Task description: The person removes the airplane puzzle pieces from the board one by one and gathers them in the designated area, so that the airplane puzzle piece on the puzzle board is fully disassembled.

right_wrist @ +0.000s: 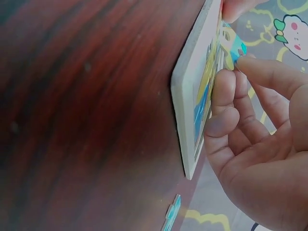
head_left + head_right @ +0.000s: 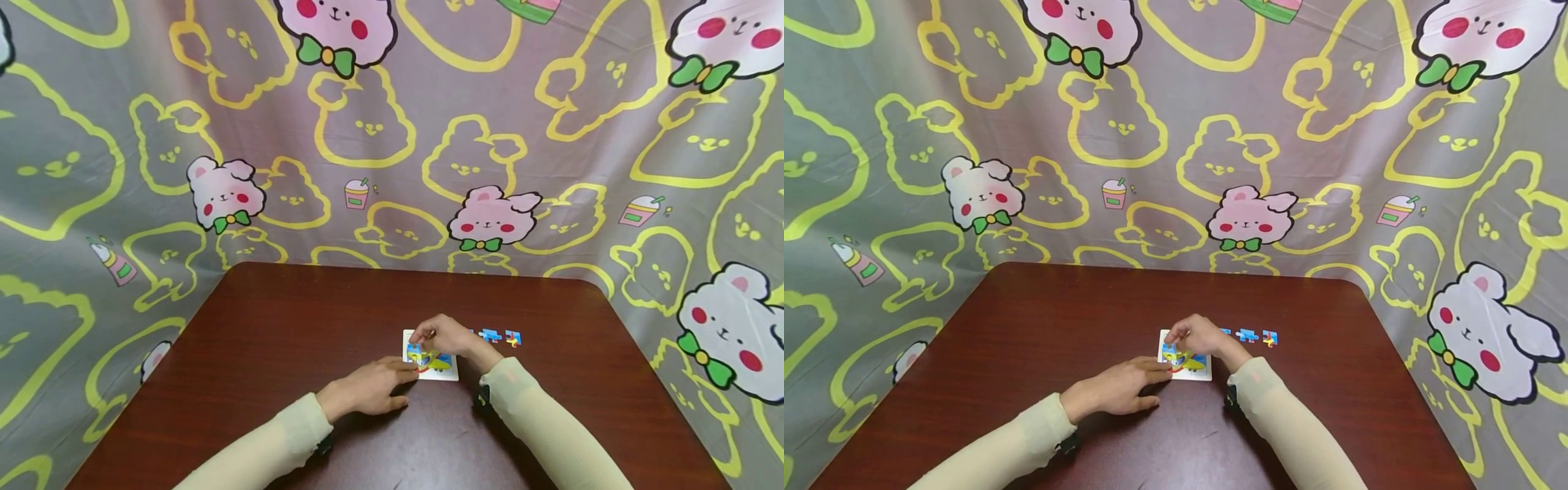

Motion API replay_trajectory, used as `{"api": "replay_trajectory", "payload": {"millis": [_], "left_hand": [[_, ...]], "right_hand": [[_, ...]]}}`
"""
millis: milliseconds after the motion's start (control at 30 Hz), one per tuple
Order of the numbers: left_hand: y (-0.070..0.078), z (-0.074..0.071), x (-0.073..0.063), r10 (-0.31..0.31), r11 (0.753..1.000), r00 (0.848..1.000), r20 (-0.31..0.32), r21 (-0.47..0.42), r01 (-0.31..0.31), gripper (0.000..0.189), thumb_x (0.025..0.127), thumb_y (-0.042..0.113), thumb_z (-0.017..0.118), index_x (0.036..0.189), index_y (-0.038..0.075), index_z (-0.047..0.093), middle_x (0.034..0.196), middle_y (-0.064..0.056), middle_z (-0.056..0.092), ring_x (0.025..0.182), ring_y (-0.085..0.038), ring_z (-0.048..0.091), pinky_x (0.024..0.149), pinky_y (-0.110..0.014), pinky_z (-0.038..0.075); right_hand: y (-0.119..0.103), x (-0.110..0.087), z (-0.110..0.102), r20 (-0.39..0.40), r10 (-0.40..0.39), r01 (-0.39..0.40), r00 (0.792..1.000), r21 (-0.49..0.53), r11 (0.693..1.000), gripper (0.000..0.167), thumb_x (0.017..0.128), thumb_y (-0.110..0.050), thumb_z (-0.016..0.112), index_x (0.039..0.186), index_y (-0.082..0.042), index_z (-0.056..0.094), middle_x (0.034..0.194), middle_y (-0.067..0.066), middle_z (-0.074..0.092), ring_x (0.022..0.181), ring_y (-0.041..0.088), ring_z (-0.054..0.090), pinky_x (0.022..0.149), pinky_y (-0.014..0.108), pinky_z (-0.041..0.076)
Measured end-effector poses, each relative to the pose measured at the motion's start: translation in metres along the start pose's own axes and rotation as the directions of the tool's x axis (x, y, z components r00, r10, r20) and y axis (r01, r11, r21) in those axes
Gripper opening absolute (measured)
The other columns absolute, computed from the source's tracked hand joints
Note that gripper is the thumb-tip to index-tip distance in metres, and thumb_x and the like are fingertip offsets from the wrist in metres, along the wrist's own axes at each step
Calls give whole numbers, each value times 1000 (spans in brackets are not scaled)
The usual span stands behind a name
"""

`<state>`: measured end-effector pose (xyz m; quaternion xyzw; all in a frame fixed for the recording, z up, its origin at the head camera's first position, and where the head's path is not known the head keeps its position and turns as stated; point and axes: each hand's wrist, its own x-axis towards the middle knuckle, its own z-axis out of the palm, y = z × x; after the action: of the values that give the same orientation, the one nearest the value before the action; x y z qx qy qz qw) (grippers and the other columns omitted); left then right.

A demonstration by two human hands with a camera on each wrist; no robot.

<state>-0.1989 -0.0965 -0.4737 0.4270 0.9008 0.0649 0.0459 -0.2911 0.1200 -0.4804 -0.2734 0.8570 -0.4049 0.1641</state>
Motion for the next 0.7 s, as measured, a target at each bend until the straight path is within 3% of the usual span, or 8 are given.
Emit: {"api": "replay_trajectory", "payload": {"millis": [267,700], "left_hand": [[0,0,1,-5,1000,1000,2,8,5,51,95,34,64,140,12,58,149,-3,54,139,-26,48,116,-35,40],[-1,0,0,-2,1000,1000,-2,2,2,51,95,34,64,141,12,58,150,-3,54,140,-26,48,116,-35,39]], "right_hand": [[2,0,-1,-10,-29,29,1000,1,1000,18,86,5,66,99,-3,76,88,9,74,80,8,63,66,22,53],[-1,-2,-9,-25,35,-35,999,5,999,19,89,1,64,100,-6,77,94,7,74,78,9,60,65,23,51]]}}
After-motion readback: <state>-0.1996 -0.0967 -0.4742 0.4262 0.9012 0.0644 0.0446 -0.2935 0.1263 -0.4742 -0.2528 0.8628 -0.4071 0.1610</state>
